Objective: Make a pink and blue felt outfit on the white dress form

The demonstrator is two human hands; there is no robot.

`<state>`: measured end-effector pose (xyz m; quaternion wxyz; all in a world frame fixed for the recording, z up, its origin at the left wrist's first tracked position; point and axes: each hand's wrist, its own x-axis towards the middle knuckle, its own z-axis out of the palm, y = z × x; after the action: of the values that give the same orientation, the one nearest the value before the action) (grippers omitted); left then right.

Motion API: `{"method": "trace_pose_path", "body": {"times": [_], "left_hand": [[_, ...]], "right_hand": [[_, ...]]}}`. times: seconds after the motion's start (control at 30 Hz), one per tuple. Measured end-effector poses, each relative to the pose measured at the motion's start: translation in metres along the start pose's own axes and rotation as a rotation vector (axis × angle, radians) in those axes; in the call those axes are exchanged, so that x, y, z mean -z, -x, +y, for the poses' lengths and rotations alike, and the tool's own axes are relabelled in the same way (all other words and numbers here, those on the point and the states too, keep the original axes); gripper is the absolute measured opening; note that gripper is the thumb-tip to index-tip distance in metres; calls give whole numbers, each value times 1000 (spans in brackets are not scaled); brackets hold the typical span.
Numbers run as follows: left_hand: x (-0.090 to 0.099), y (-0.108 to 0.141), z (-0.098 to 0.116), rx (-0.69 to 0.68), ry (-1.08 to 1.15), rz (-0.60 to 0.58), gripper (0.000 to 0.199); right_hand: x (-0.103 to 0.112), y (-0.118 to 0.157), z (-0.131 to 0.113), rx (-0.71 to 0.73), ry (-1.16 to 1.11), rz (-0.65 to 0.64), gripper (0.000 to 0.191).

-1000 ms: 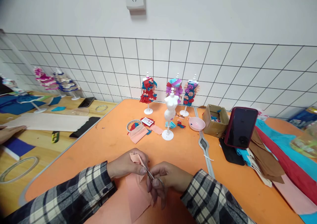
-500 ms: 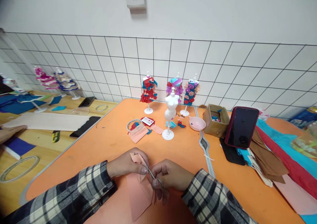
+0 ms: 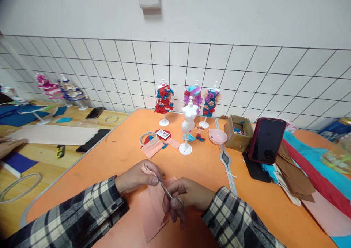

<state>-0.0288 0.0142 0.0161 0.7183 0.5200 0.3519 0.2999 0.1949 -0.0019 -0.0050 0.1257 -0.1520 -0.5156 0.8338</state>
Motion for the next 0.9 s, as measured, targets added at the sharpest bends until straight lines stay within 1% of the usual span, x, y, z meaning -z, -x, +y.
{"method": "trace_pose_path", "body": {"times": [0.1, 0.3, 0.43, 0.53, 0.63, 0.73, 0.8, 0.9], "left_hand": [[0, 0, -3, 6, 33, 1, 25], [0, 0, -4, -12, 25, -25, 25], [-1, 0, -5, 3, 43, -5, 26], [-2, 0, -5, 3, 83, -15, 26], [-2, 1, -2, -2, 129, -28, 32], [-3, 0, 0, -18, 137, 17, 31], [-3, 0, 0, -29, 119, 39, 27], [-3, -1, -2, -11, 93, 9, 25]], "right_hand": [[1, 0, 1, -11, -4, -20, 55], [0, 3, -1, 27, 24, 31, 47], [-1, 2, 0, 4, 9, 12, 52], [0, 2, 1, 6, 29, 46, 51], [1, 2, -1, 25, 79, 89, 46], [1, 1, -3, 20, 96, 114, 46], [0, 0, -3, 0, 83, 110, 48], [0, 0, 0, -5, 57, 52, 53]]}}
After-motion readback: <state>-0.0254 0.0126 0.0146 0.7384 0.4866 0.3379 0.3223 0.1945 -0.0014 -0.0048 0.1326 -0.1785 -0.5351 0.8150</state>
